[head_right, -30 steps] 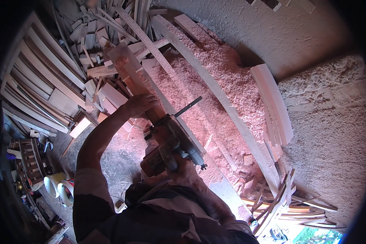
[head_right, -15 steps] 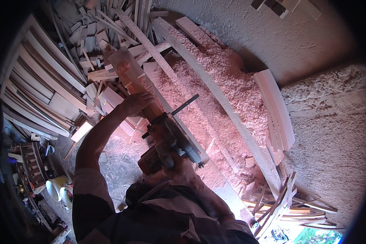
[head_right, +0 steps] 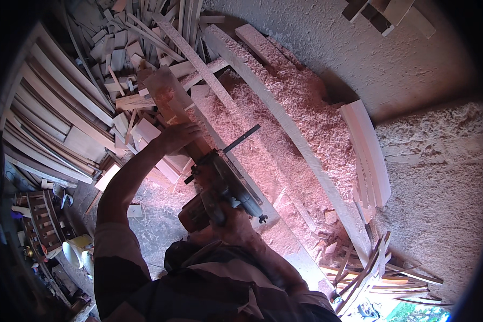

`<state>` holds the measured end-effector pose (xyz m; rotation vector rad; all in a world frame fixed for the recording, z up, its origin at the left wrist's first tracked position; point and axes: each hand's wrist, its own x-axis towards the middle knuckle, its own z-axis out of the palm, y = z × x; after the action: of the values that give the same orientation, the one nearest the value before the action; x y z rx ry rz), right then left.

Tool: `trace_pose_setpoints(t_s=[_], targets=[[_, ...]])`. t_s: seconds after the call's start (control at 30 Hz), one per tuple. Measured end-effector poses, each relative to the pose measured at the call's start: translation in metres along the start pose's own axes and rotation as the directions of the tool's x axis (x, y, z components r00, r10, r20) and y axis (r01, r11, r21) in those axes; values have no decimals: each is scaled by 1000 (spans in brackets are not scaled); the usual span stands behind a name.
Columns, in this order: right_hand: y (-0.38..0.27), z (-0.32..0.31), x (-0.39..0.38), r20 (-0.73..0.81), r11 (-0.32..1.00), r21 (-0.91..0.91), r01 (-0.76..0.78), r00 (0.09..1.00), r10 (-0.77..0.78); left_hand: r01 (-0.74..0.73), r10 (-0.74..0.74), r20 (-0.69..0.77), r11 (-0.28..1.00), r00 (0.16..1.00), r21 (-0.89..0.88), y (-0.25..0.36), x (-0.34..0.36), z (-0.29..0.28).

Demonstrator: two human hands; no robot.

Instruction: The person uses a handheld circular saw to cut a long wooden plank into shorter pieces. They repeatedly position the plank, cut it, and move the cut sections aside in a cluttered workshop.

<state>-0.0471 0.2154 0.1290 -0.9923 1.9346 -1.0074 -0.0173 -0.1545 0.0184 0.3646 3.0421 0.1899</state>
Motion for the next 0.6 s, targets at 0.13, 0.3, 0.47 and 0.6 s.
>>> trace_pose_setpoints(t_s=[0.13,0.3,0.47,0.6], targets=[[-6,3,11,12,1000,-22,-14,1000,14,28,-27,12,999,1000,-29,-10,-1,-5],[-13,10,31,-3,999,-37,-6,1000,5,35,-33,-55,999,998,33,-27,-5,-3],[-17,19,51,-49,998,-48,41,998,-44,20,-19,-30,1000,999,19,-49,-9,-2],[-20,24,59,-54,996,-73,41,998,-45,15,-15,-29,1000,999,26,-61,-11,-4]])
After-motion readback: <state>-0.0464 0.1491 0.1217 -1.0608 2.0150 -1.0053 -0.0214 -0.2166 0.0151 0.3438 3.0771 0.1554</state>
